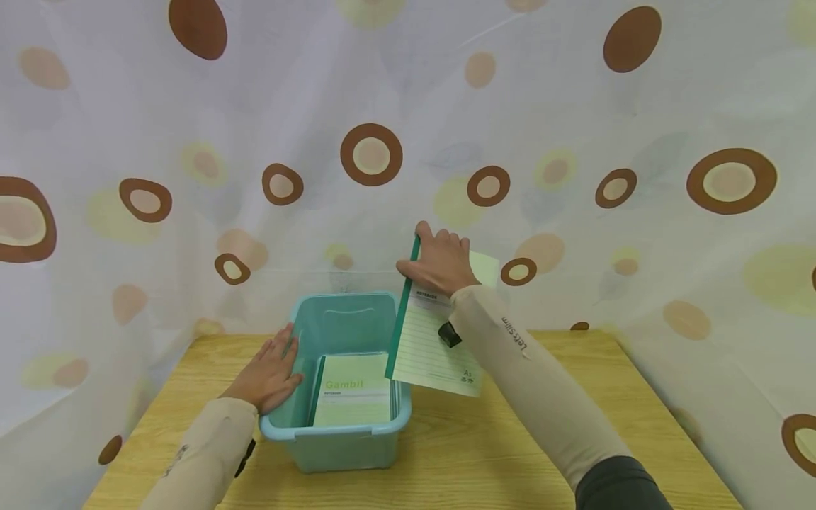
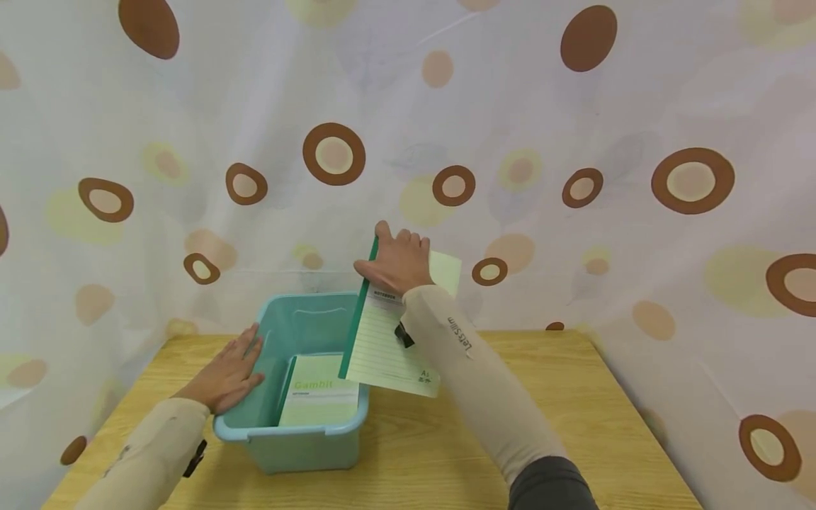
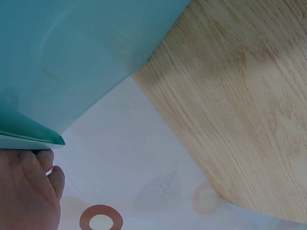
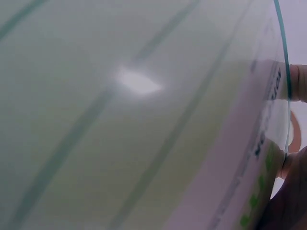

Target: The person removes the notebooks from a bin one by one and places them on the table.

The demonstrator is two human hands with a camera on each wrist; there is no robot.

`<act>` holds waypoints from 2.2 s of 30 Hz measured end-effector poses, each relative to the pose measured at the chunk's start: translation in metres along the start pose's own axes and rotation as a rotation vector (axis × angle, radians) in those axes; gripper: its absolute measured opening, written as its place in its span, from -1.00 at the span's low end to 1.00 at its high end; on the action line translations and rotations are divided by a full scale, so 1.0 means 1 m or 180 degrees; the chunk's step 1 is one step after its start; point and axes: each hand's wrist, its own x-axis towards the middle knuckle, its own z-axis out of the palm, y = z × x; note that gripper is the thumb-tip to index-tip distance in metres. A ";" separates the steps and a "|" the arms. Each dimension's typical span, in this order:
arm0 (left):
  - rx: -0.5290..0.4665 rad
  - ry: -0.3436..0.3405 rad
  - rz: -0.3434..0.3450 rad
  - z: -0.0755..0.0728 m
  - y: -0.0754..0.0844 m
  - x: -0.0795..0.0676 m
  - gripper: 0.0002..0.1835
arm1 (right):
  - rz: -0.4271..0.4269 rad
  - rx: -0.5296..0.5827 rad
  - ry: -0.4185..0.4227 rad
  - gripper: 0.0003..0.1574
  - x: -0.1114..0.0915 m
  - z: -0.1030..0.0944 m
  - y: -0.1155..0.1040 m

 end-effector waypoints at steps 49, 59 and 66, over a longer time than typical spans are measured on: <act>0.0049 -0.0064 -0.0096 0.000 -0.001 0.003 -0.27 | -0.0118 -0.0040 -0.0808 -0.34 -0.021 0.201 0.119; 0.0078 -0.0059 -0.0106 0.001 -0.003 0.003 -0.28 | -0.0153 0.0051 -0.0920 -0.48 -0.016 0.213 0.123; 0.0078 -0.0031 -0.0066 0.002 -0.003 0.003 -0.29 | -0.0103 -0.0025 -0.1022 -0.31 -0.017 0.216 0.122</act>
